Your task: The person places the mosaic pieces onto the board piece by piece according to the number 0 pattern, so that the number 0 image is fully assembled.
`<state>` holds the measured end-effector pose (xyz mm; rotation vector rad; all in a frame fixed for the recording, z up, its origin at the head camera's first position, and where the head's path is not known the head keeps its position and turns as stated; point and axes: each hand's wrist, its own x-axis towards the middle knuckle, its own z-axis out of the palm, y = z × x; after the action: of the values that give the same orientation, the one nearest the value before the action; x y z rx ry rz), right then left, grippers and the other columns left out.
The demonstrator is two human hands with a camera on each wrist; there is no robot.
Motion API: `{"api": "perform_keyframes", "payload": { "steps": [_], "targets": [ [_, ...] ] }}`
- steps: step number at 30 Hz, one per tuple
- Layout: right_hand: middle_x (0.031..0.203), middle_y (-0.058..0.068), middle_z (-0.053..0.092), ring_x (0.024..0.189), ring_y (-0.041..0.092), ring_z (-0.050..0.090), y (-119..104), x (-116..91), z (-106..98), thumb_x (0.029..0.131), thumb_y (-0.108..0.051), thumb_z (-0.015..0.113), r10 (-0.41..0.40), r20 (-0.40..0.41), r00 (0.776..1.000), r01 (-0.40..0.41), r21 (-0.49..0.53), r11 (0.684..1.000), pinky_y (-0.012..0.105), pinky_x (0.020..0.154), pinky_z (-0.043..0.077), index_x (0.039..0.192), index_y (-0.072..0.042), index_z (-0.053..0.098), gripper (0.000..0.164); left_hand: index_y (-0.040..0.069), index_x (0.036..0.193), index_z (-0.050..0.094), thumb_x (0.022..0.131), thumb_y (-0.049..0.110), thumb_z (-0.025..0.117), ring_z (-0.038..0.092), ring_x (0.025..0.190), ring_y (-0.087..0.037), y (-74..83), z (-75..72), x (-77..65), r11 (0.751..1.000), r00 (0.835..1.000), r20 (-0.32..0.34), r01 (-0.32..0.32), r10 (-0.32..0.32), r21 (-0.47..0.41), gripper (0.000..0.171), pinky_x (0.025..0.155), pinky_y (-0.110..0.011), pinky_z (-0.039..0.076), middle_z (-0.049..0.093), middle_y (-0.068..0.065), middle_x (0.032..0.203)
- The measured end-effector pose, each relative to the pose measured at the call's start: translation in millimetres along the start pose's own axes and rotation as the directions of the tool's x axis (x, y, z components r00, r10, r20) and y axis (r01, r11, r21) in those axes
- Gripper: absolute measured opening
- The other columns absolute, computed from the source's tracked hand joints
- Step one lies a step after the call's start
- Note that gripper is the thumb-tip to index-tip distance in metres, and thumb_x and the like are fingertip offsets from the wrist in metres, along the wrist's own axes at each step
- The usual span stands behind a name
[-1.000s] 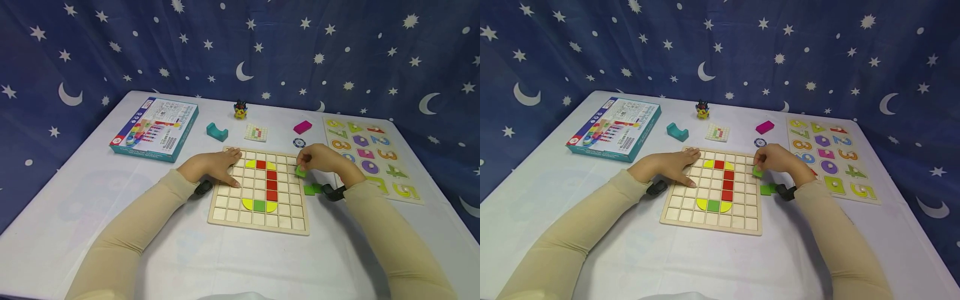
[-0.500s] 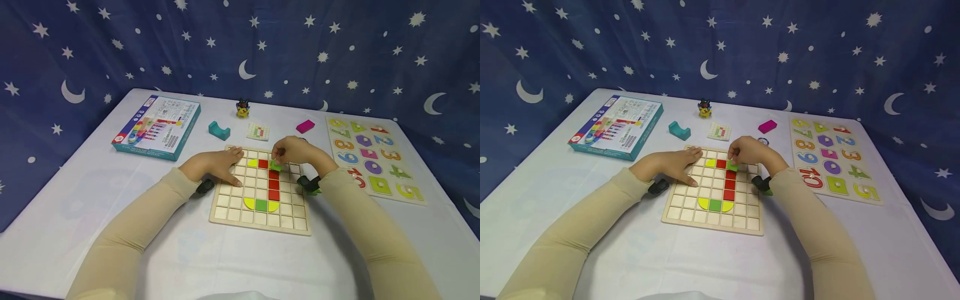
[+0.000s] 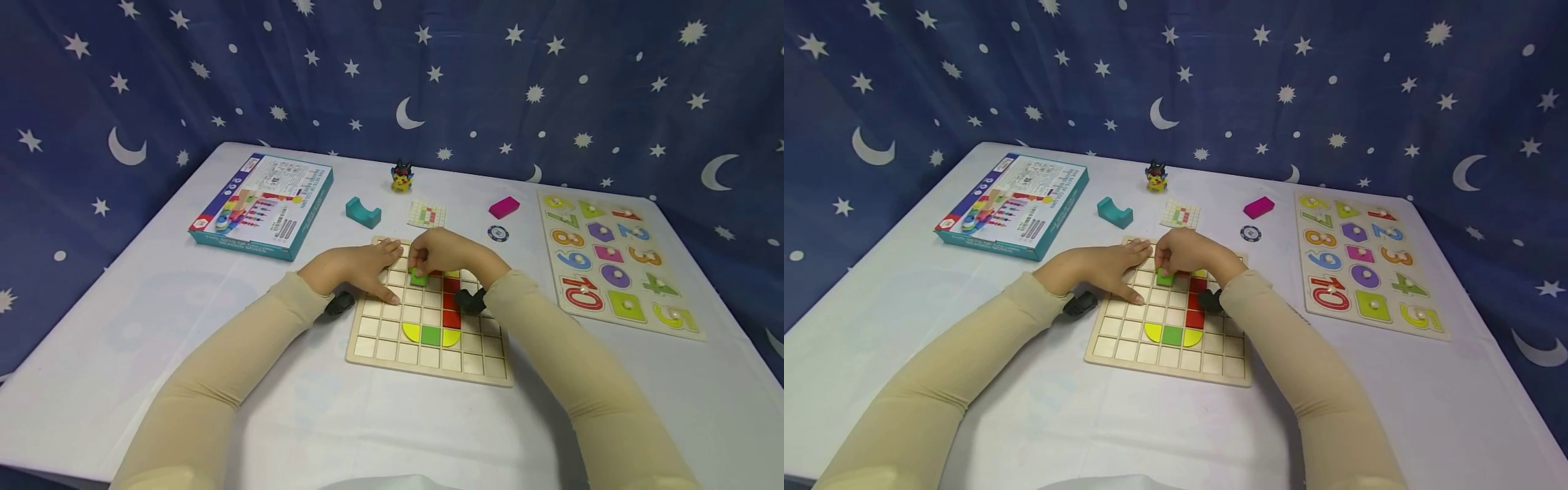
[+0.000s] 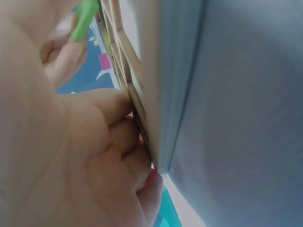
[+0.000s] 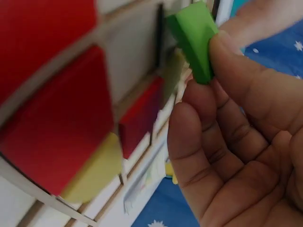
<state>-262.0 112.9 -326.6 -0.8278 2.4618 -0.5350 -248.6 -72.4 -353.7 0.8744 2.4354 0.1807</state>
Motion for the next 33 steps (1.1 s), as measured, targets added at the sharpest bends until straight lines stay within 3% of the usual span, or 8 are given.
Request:
{"api": "perform_keyframes", "payload": {
  "steps": [8, 15, 19, 23, 33],
  "targets": [
    [0.073, 0.003, 0.061, 0.066, 0.012, 0.050, -1.6, 4.7, 7.0, 0.081, -0.003, 0.068, -0.030, 0.000, 1.000, 0.030, -0.043, 0.999, 0.024, 0.064, 0.043, 0.085, -0.005, 0.066, 0.005, 0.007, 0.148, 0.002, 0.080, 0.058, 0.060, -0.008, 0.142, -0.022, 0.6, -0.6, 2.0, 1.000, 1.000, -0.001, -0.003, 0.003, 0.011, 0.103, 0.116, -0.038, 0.005, -0.007, -0.006, 0.155],
    [0.077, 0.003, 0.064, 0.072, 0.013, 0.054, -2.1, 7.5, 11.1, 0.081, -0.005, 0.068, 0.007, 0.005, 1.000, -0.006, -0.074, 0.997, 0.028, 0.073, 0.048, 0.081, -0.007, 0.066, 0.003, 0.006, 0.148, 0.003, 0.080, 0.057, 0.061, -0.008, 0.143, -0.022, 1.0, -0.7, 2.5, 1.000, 1.000, 0.000, 0.001, -0.001, 0.003, 0.103, 0.116, -0.038, 0.006, -0.006, -0.007, 0.155],
    [0.078, 0.003, 0.064, 0.073, 0.013, 0.054, -2.1, 4.1, 9.3, 0.081, -0.007, 0.069, -0.012, 0.002, 1.000, 0.012, -0.090, 0.996, 0.028, 0.074, 0.047, 0.083, -0.006, 0.067, 0.003, 0.006, 0.148, 0.002, 0.080, 0.057, 0.061, -0.008, 0.142, -0.022, 0.7, 0.2, 3.4, 1.000, 1.000, 0.001, -0.001, 0.001, 0.005, 0.103, 0.116, -0.038, 0.005, -0.007, -0.007, 0.155],
    [0.080, 0.003, 0.063, 0.072, 0.014, 0.053, 1.3, -6.6, 2.6, 0.082, -0.009, 0.068, -0.002, -0.019, 1.000, 0.000, -0.083, 0.997, 0.028, 0.071, 0.046, 0.086, -0.006, 0.067, 0.005, 0.007, 0.148, 0.002, 0.079, 0.058, 0.061, -0.008, 0.143, -0.021, 0.5, 0.8, 4.0, 1.000, 1.000, 0.003, 0.003, -0.003, 0.006, 0.104, 0.116, -0.037, 0.005, -0.007, -0.006, 0.155],
    [0.080, 0.003, 0.059, 0.074, 0.016, 0.049, 33.8, -48.8, -14.6, 0.081, -0.009, 0.068, 0.124, -0.020, 0.992, -0.125, -0.060, 0.990, 0.028, 0.067, 0.044, 0.087, -0.006, 0.066, 0.007, 0.008, 0.148, 0.002, 0.078, 0.058, 0.062, -0.007, 0.143, -0.021, -2.0, 1.7, 3.2, 1.000, 1.000, -0.005, 0.005, -0.005, -0.013, 0.105, 0.116, -0.038, 0.006, -0.006, -0.006, 0.155]
  ]
}}
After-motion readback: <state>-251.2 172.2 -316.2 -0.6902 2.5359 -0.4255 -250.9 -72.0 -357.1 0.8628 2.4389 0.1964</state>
